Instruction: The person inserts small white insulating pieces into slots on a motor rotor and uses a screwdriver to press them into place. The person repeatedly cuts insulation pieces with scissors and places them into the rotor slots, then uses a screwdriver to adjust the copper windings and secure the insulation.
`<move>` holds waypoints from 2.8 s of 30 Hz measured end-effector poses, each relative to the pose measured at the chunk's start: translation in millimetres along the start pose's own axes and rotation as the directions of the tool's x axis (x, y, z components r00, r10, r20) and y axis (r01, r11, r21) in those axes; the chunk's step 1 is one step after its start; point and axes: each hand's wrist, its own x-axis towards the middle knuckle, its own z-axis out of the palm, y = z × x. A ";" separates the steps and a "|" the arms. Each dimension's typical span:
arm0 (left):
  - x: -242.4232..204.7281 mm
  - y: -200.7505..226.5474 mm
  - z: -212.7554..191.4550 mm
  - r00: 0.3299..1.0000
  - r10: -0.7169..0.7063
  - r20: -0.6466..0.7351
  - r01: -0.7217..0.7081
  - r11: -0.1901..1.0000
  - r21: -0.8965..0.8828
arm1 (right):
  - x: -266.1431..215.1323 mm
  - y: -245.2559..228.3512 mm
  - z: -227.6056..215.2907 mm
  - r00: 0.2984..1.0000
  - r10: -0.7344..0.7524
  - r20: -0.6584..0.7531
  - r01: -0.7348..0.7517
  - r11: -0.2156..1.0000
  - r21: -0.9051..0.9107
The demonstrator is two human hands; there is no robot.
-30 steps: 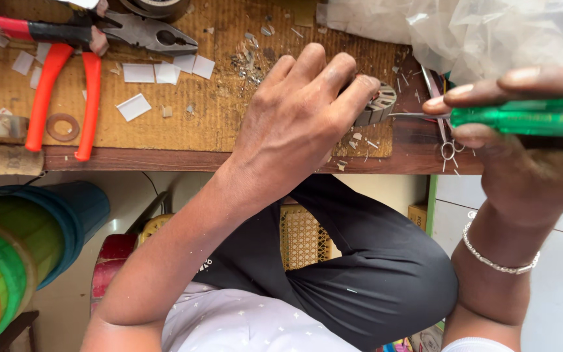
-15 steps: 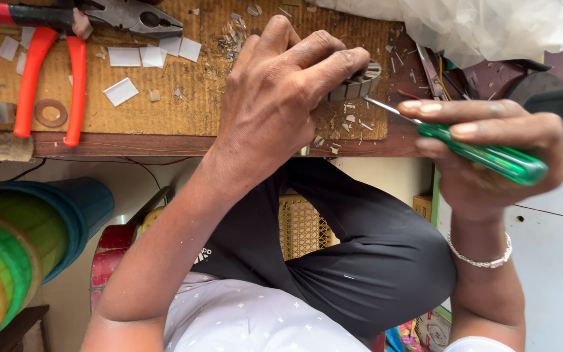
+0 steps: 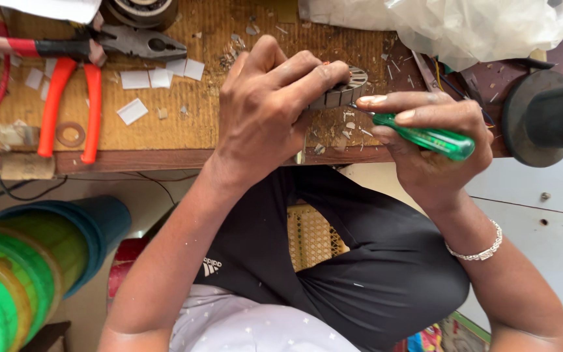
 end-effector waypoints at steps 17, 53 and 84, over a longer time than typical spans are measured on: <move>-20.9 -20.7 7.8 0.993 -0.054 -0.102 0.032 0.978 -0.207 | -16.8 39.2 7.8 0.978 0.210 0.009 -0.191 0.870 0.454; -22.5 27.0 -35.6 0.932 -0.346 0.109 0.361 0.914 -0.186 | 50.4 45.3 14.5 0.889 -0.056 0.454 0.092 0.994 -0.057; -8.3 9.8 6.4 0.997 -0.080 0.019 0.068 0.936 0.345 | -10.2 12.6 -61.4 0.983 0.086 0.160 -0.009 0.903 -0.430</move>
